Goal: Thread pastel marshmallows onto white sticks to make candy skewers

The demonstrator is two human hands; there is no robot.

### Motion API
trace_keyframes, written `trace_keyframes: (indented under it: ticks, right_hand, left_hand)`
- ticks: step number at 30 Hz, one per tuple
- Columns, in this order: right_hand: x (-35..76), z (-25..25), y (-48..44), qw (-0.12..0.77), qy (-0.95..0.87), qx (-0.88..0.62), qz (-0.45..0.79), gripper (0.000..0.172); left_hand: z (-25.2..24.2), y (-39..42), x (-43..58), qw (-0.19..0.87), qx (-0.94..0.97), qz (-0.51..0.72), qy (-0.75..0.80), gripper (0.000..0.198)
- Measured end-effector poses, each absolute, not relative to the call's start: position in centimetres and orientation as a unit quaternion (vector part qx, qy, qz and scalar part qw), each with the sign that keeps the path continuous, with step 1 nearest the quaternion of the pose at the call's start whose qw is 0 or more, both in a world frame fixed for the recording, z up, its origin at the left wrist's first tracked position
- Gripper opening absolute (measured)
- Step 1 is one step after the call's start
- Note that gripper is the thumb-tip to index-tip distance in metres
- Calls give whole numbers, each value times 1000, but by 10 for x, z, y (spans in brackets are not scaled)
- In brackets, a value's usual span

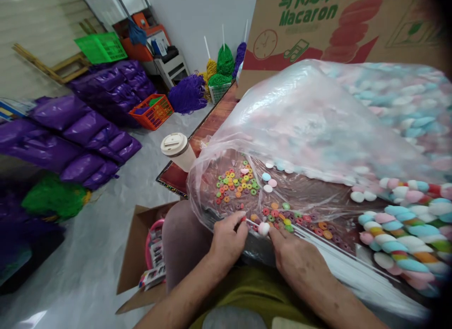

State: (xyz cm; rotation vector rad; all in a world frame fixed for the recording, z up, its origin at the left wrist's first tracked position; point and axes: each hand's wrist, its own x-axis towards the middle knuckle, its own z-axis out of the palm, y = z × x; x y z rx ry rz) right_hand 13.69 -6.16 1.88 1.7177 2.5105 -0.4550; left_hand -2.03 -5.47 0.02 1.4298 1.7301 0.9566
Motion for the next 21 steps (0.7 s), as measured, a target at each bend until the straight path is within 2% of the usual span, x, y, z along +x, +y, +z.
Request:
trace_keyframes:
  ticks: [3, 9, 12, 14, 16, 19, 21]
  right_hand:
    - [138, 14, -71, 38, 826, 546, -137, 28]
    - [140, 19, -66, 16, 804, 581, -124, 19]
    - [144, 19, -61, -9, 803, 582, -129, 18]
    - [148, 19, -56, -63, 801, 582, -127, 19]
    - [155, 19, -52, -117, 792, 591, -104, 22]
    - [167, 19, -46, -159, 776, 607, -57, 25]
    - [175, 18, -44, -171, 769, 615, -37, 26]
  left_hand:
    - [-3, -61, -14, 351, 527, 382, 673, 21]
    - [6, -47, -17, 582, 248, 454, 627, 29]
    - [8, -44, -20, 618, 236, 439, 608, 22]
    - [7, -45, -16, 573, 318, 414, 631, 18]
    - [4, -47, -7, 481, 480, 372, 632, 20]
    - [3, -44, 3, 358, 693, 288, 556, 34]
    - [4, -37, -1, 308, 723, 269, 557, 39]
